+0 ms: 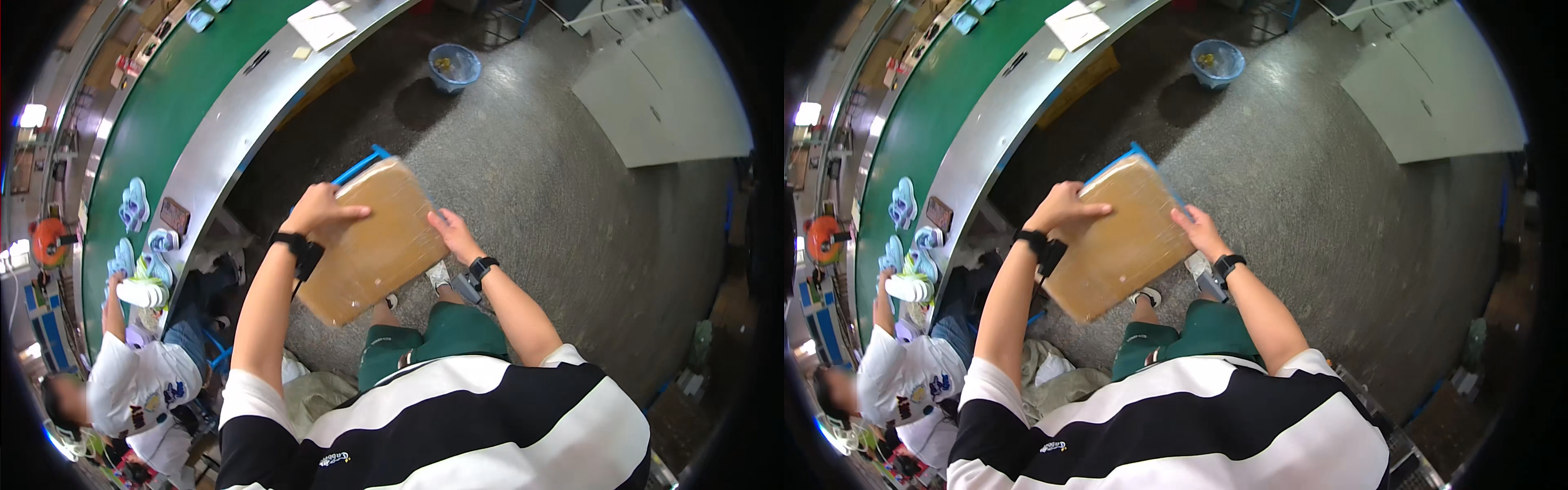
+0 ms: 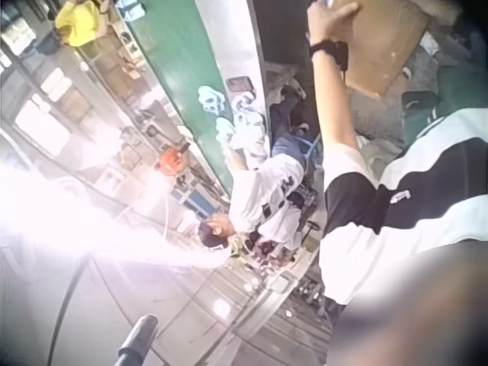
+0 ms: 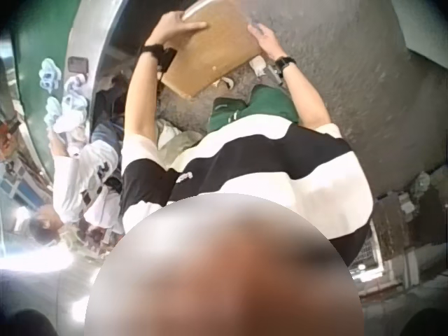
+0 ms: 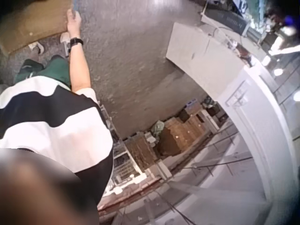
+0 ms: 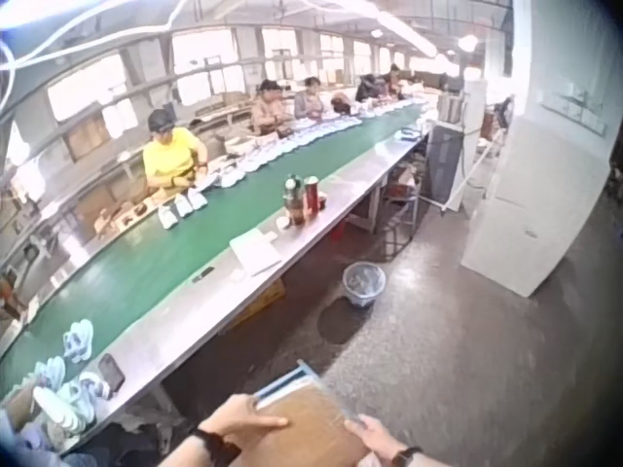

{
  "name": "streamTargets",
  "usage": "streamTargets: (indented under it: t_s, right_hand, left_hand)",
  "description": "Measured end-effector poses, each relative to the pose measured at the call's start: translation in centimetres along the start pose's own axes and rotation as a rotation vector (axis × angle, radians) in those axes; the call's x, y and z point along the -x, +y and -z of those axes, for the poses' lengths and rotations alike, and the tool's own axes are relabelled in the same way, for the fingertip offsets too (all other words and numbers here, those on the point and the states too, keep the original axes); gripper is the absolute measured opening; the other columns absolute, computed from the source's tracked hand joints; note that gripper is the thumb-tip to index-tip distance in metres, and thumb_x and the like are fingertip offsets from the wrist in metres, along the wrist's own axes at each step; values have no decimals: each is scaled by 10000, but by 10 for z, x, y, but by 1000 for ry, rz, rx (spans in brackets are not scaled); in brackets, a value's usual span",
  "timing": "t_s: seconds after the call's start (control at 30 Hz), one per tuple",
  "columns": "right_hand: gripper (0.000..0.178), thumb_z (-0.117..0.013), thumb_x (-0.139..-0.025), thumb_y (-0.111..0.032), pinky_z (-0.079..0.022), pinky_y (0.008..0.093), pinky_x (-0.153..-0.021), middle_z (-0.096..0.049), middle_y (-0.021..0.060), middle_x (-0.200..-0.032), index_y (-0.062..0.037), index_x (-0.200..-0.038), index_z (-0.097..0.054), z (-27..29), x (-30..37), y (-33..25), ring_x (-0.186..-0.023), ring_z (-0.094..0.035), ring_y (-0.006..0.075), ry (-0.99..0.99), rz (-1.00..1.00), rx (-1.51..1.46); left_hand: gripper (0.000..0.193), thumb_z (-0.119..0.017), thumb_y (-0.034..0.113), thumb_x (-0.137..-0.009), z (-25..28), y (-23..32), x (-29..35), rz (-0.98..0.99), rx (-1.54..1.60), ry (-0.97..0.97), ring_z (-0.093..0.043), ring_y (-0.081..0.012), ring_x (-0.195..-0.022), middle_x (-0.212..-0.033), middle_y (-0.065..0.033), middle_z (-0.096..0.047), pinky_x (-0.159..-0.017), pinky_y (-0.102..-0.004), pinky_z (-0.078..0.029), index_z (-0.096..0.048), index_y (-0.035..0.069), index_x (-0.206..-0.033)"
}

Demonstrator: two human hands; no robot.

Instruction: The person sits at a factory assembly line and repeatedly picks up pairs of light blue shoes from the conveyor belt. They turn the shoes over to inspect the soles and uppers, then place them back on the belt. The person also briefly handles a wrapped cushion and a smartphone.

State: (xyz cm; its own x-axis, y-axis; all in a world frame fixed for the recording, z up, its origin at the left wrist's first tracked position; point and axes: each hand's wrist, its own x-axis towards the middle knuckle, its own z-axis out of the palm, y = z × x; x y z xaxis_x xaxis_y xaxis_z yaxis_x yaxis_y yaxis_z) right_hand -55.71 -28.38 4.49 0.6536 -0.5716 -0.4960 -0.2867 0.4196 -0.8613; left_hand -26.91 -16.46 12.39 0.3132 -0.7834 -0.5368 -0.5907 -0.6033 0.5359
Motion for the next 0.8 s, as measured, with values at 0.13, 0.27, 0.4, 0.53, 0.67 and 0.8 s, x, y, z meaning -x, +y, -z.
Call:
streamTargets:
  t_s: [0.13, 0.27, 0.4, 0.53, 0.67, 0.8]
  right_hand:
    - [487, -624, -946, -417, -474, 267, -849, -663, 71, -1075, 0, -1195, -592, -18, -27, 30, -955, -603, 121, 66, -83, 9]
    - [496, -626, -936, -440, -470, 284, -852, -668, 75, -1043, 8, -1150, -616, -22, -57, 49, -956, -596, 124, 51, -69, 106]
    - [512, -614, -941, -444, -468, 291, -874, -669, 93, -1090, -6, -1207, -598, -21, -77, 70, -986, -609, 147, 78, -110, 266]
    - [626, -634, -890, -517, -495, 356, -861, -683, 190, -1094, 6, -1234, -597, -23, -91, 64, -995, -656, 266, 123, -178, 469]
    - [610, -546, -906, -569, -476, 411, -895, -659, 209, -1116, -31, -1176, -645, -21, -103, 42, -1021, -639, 341, 134, -246, 757]
    - [683, -362, -952, -631, -398, 455, -997, -612, 216, -1192, -49, -1152, -659, -17, -132, 38, -1134, -567, 363, 211, -271, 913]
  left_hand:
    - [778, -799, 657, -620, -12, -32, -27, -33, 98, 83, -709, -296, -828, -855, -197, -707, -746, -368, -548, -689, -41, -946]
    - [711, -795, 567, -696, -33, -76, -39, 8, 201, 68, -696, -314, -882, -924, -203, -703, -797, -379, -537, -667, -25, -1067]
    - [591, -782, 306, -785, -64, -105, -47, -116, 335, 209, -631, -325, -1069, -1156, -206, -642, -930, -381, -496, -578, -18, -1235]
    - [613, -809, 225, -737, -105, -126, -12, -65, 223, 740, -515, -380, -1197, -1265, -197, -563, -1049, -434, -400, -542, -17, -1233]
    - [797, -847, 276, -726, -152, -166, 44, 513, 464, 870, -434, -345, -1264, -1327, -205, -480, -1070, -426, -352, -442, -37, -1338]
    - [767, -457, 628, -948, -180, -204, 61, 677, 1443, 509, -509, -238, -1222, -1294, -114, -550, -1023, -337, -403, -415, 12, -1404]
